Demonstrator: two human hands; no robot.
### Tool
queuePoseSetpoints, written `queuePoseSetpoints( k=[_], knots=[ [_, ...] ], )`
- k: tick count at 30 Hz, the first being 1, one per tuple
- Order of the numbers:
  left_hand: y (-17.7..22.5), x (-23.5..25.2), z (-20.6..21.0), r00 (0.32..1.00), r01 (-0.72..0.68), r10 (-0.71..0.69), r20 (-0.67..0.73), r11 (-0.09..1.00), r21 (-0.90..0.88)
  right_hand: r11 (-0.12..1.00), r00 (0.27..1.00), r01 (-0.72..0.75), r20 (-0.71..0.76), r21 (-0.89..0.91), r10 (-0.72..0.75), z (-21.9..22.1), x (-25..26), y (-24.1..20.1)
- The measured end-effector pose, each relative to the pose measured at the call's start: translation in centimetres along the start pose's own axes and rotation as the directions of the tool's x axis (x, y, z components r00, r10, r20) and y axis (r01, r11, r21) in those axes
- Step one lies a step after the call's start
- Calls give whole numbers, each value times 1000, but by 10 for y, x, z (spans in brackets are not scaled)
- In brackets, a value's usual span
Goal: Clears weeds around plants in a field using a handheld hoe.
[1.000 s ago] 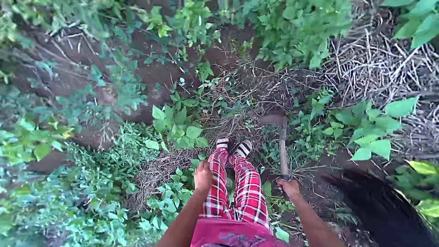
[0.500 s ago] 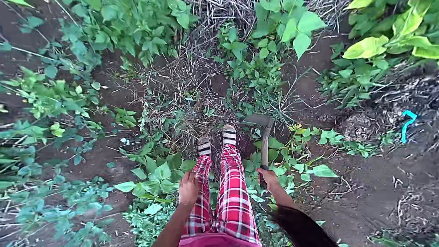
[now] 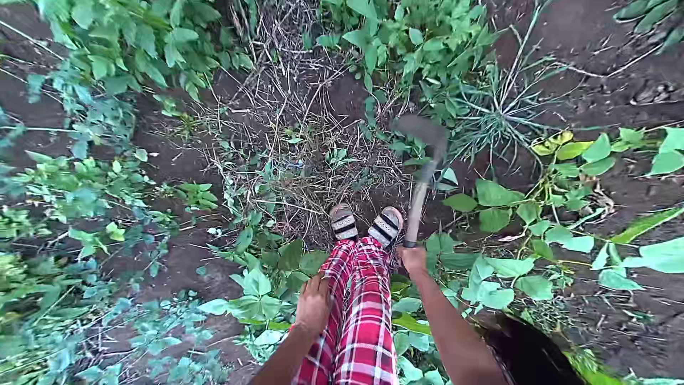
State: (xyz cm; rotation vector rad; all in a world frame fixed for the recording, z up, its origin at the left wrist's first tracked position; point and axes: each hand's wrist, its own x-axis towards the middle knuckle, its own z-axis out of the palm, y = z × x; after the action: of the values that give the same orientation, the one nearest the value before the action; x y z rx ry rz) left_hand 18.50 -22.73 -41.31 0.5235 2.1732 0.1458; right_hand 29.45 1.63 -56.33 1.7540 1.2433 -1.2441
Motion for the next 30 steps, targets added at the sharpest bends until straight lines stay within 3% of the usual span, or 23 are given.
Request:
queuePoseSetpoints(
  k=[2,5,8,10,12,14,16,19,23,25,27,29,30],
  knots=[
    [5,-3,4,999,-28,29,-26,999,21,981,982,-144,100,-132,158,7,-1,48],
    [6,-5,14,989,-128,134,-57,987,95,980,976,-200,89,5,198,-6,-28,56],
    [12,0,17,984,-115,90,156,981,157,955,995,-95,24,282,92,-30,-45,29],
    [17,7,18,975,-99,61,214,980,174,889,999,40,-50,457,-20,-34,-36,1],
    [18,8,20,974,-68,33,223,986,152,860,990,122,-119,496,-72,-21,-16,-5],
    [17,13,16,969,-6,-23,247,993,116,954,993,65,-112,293,-33,-4,1,19],
    [13,15,12,954,67,-90,287,994,89,989,989,-146,35,-14,146,-1,0,53],
    [7,17,12,931,133,-153,331,988,84,974,973,-212,70,-86,218,-12,-16,68],
    [8,16,18,930,146,-168,328,985,91,975,1000,-6,-4,223,7,-37,-42,18],
    [9,14,21,931,148,-171,321,985,94,903,981,189,-123,386,-153,-39,-40,-17],
    [7,12,22,944,149,-168,283,985,87,829,939,324,-264,456,-222,-30,-22,-41],
    [5,14,23,960,148,-159,229,987,64,849,933,303,-315,433,-172,-12,-2,-42],
    [5,14,23,960,153,-163,226,986,61,903,959,205,-263,376,-108,-2,2,-28]
  ],
)
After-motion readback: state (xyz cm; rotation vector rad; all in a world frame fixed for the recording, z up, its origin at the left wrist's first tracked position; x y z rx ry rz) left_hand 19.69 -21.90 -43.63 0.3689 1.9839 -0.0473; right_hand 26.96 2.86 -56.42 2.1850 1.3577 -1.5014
